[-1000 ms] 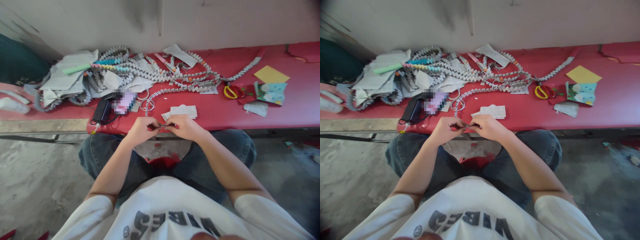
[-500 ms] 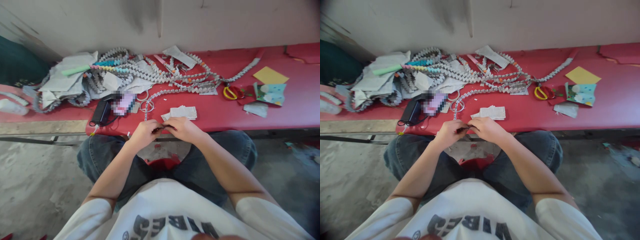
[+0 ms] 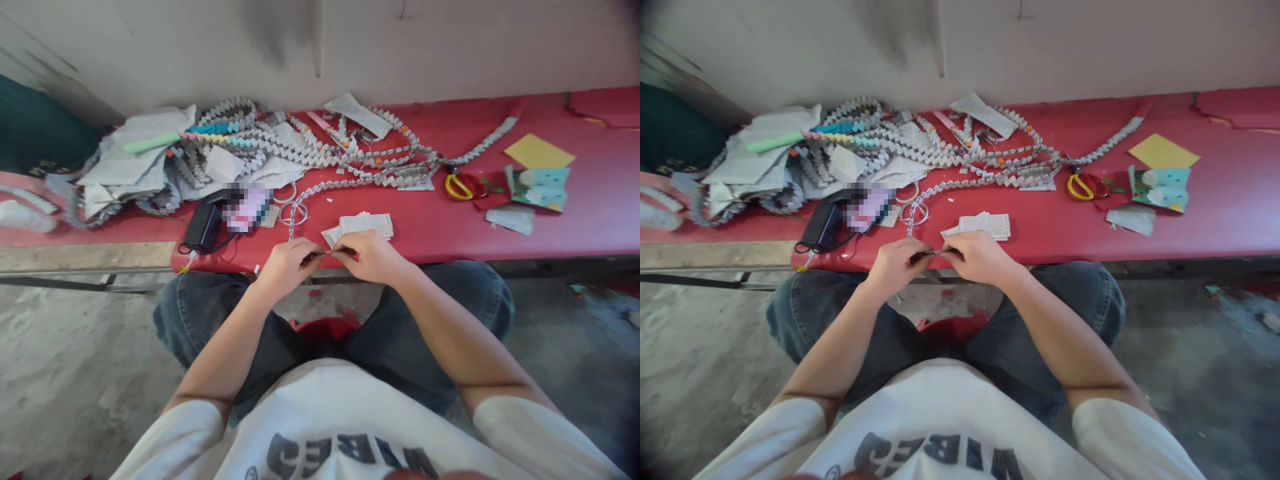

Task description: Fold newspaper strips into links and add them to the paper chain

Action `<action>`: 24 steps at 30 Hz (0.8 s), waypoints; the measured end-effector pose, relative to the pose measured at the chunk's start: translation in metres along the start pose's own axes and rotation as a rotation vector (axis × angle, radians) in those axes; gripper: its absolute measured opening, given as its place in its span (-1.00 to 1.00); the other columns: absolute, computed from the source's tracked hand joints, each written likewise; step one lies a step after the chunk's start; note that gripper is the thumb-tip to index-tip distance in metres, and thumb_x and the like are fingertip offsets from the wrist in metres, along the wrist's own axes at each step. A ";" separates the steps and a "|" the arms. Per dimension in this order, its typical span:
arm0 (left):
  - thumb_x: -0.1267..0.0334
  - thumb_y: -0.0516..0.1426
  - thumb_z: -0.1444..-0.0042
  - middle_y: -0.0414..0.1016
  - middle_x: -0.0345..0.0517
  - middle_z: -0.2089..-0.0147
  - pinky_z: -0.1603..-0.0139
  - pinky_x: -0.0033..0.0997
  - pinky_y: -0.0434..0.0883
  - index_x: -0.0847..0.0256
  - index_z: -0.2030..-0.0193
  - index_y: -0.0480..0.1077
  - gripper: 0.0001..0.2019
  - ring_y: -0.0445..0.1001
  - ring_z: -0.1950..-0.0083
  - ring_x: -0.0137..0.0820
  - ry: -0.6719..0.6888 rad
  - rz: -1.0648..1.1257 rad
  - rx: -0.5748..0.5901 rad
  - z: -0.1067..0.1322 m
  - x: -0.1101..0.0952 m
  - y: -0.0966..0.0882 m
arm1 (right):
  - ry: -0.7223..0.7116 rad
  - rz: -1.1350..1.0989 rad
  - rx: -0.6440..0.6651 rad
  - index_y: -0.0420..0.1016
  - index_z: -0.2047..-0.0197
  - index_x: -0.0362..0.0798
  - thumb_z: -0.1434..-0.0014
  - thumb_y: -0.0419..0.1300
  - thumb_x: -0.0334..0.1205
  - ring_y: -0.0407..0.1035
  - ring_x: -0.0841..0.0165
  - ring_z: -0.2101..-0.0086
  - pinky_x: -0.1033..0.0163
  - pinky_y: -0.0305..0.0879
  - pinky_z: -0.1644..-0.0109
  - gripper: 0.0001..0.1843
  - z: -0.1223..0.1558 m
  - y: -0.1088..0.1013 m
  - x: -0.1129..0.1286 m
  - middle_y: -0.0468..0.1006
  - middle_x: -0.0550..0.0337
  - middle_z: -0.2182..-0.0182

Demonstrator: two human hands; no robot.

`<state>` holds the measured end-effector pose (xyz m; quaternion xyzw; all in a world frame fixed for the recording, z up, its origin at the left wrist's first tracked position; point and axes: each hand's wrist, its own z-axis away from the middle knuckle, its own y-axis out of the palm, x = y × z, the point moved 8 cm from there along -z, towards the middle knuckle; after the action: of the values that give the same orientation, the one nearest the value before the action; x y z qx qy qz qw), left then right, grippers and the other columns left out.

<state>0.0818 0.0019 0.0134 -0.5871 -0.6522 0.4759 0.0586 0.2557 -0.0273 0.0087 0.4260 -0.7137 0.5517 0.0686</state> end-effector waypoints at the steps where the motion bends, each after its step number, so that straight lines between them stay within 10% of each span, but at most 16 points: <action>1: 0.26 0.32 -0.44 0.74 -0.09 0.19 0.18 -0.51 0.55 0.22 0.05 0.64 -0.91 0.67 0.26 -0.47 0.018 -0.005 -0.001 0.001 -0.001 0.000 | -0.011 -0.011 -0.008 0.67 0.16 -0.04 -0.50 0.32 -0.29 0.57 0.26 0.34 0.17 0.40 0.17 -0.87 0.000 0.000 0.002 0.74 0.12 0.32; 9: 0.14 0.34 -0.43 0.81 -0.11 0.10 0.13 -0.50 0.58 0.15 -0.15 0.58 -0.75 0.75 0.20 -0.43 -0.196 0.108 0.062 0.009 0.016 0.002 | -0.109 -0.034 -0.071 0.76 -0.07 -0.04 -0.55 0.24 -0.33 0.76 0.16 0.12 0.12 0.59 0.00 -0.77 0.000 0.009 0.003 0.87 0.02 0.09; 24: 0.26 0.29 -0.43 0.79 0.05 -0.06 -0.08 -0.31 0.65 0.17 0.04 0.60 -0.94 0.79 -0.04 -0.26 -0.130 0.033 0.049 0.005 0.007 0.001 | 0.036 -0.113 -0.129 0.74 0.07 -0.04 -0.50 0.24 -0.27 0.69 0.23 0.27 0.19 0.48 0.13 -0.80 0.003 0.011 -0.001 0.82 0.07 0.24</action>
<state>0.0770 0.0050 0.0062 -0.5638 -0.6331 0.5299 0.0226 0.2498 -0.0287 -0.0012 0.4505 -0.7211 0.5075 0.1398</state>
